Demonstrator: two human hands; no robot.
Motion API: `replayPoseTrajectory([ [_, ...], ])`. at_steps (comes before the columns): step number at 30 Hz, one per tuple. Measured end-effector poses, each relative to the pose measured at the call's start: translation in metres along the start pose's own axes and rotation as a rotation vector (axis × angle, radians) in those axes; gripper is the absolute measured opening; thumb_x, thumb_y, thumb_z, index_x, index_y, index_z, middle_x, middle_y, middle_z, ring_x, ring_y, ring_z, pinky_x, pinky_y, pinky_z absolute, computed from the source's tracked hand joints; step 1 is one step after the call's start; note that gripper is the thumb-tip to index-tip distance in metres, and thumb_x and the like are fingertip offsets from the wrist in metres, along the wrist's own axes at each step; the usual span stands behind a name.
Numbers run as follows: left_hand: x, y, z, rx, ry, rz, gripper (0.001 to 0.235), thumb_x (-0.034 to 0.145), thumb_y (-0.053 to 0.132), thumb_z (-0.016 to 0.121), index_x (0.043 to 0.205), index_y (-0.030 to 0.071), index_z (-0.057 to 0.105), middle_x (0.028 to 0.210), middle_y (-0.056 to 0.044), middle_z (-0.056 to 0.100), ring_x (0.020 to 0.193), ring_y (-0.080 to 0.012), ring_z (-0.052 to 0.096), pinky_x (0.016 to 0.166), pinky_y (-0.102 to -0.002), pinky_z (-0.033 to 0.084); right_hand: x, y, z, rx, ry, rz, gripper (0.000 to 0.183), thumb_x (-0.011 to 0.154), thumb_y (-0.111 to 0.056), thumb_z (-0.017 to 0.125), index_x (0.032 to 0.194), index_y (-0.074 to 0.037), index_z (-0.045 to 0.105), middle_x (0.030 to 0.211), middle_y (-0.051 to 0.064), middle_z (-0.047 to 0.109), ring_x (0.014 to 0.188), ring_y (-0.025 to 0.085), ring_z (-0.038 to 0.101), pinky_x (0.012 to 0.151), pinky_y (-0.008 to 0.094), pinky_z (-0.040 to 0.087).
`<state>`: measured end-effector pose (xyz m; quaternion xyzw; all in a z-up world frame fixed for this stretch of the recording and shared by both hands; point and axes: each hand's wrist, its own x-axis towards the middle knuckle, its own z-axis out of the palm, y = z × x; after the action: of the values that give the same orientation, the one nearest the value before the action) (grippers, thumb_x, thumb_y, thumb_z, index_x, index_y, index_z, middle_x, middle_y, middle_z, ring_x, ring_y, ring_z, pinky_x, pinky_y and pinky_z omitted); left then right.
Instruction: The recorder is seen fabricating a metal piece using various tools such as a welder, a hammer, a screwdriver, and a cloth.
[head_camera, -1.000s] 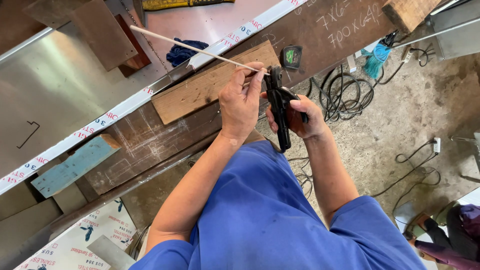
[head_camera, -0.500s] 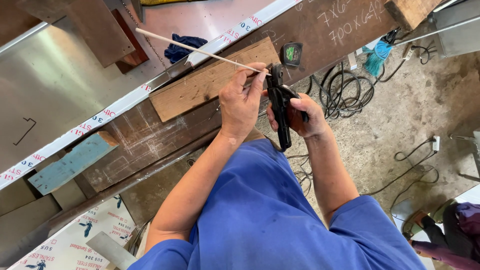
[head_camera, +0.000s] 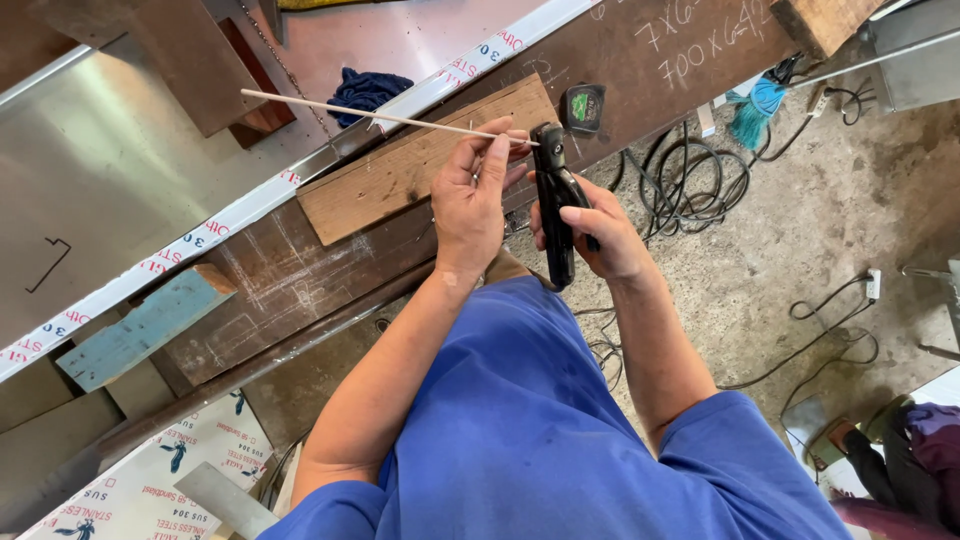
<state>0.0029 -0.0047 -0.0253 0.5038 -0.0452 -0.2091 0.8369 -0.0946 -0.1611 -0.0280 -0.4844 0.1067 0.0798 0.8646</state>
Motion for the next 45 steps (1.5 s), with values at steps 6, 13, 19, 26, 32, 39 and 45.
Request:
replayPoseTrajectory([
  [6,0.01,-0.011,-0.011,-0.138,0.043,-0.072,0.027,0.109,0.017,0.055,0.128,-0.002,0.06,0.113,-0.013,0.073,0.109,-0.0217,0.073,0.096,-0.035,0.062,0.004,0.006,0.001,-0.183,0.089,-0.033,0.062,0.089,-0.027,0.074,0.14,0.001,0.053,0.103,0.01,0.069,0.09,0.017,0.068,0.084,0.032,0.056],
  [13,0.008,-0.023,-0.03,-0.089,0.093,-0.048,0.025,0.109,0.02,0.057,0.126,0.002,0.063,0.11,-0.011,0.074,0.103,-0.0196,0.074,0.09,-0.033,0.062,0.008,0.012,-0.013,-0.309,0.107,-0.028,0.054,0.089,-0.024,0.074,0.132,0.002,0.056,0.103,0.009,0.069,0.09,0.016,0.067,0.085,0.032,0.055],
  [19,0.001,-0.06,-0.101,1.182,0.06,0.146,0.022,0.1,0.026,0.071,0.118,0.014,0.07,0.113,-0.008,0.076,0.102,-0.0262,0.073,0.088,-0.038,0.059,0.019,0.012,-0.056,-0.243,0.233,-0.07,0.058,0.09,-0.02,0.073,0.14,-0.003,0.049,0.104,0.009,0.066,0.091,0.019,0.066,0.087,0.035,0.055],
  [26,-0.009,-0.092,-0.185,1.697,0.152,0.025,0.067,0.091,0.035,0.071,0.147,0.006,0.048,0.156,-0.016,0.04,0.147,-0.0371,0.034,0.119,-0.055,0.031,0.022,-0.023,-0.105,-0.13,0.283,-0.212,0.042,0.099,-0.005,0.063,0.14,-0.002,0.054,0.115,0.011,0.067,0.107,0.02,0.068,0.105,0.035,0.054],
  [32,-0.018,-0.106,-0.203,1.77,0.131,-0.026,0.075,0.095,0.037,0.068,0.156,0.005,0.039,0.168,-0.009,0.026,0.154,-0.0317,0.025,0.125,-0.055,0.021,0.051,-0.037,-0.091,-1.059,0.465,-0.221,0.034,0.095,-0.008,0.078,0.126,-0.006,0.065,0.113,0.002,0.067,0.104,0.016,0.067,0.093,0.033,0.06],
  [39,-0.017,-0.097,-0.2,1.742,0.141,-0.024,0.074,0.094,0.032,0.069,0.156,0.006,0.039,0.169,-0.007,0.026,0.155,-0.0301,0.024,0.126,-0.053,0.02,0.092,0.03,-0.135,-1.611,0.65,-0.525,0.067,0.084,-0.014,0.098,0.138,-0.001,0.061,0.114,0.016,0.054,0.1,0.034,0.061,0.082,0.047,0.054],
  [45,-0.02,-0.076,-0.213,1.768,0.021,0.044,0.072,0.092,0.028,0.069,0.155,0.004,0.042,0.166,-0.011,0.032,0.153,-0.0314,0.029,0.124,-0.052,0.024,0.127,0.044,-0.237,-1.755,0.907,-0.416,0.087,0.083,-0.019,0.096,0.155,-0.005,0.049,0.118,0.018,0.049,0.107,0.041,0.054,0.091,0.05,0.048],
])
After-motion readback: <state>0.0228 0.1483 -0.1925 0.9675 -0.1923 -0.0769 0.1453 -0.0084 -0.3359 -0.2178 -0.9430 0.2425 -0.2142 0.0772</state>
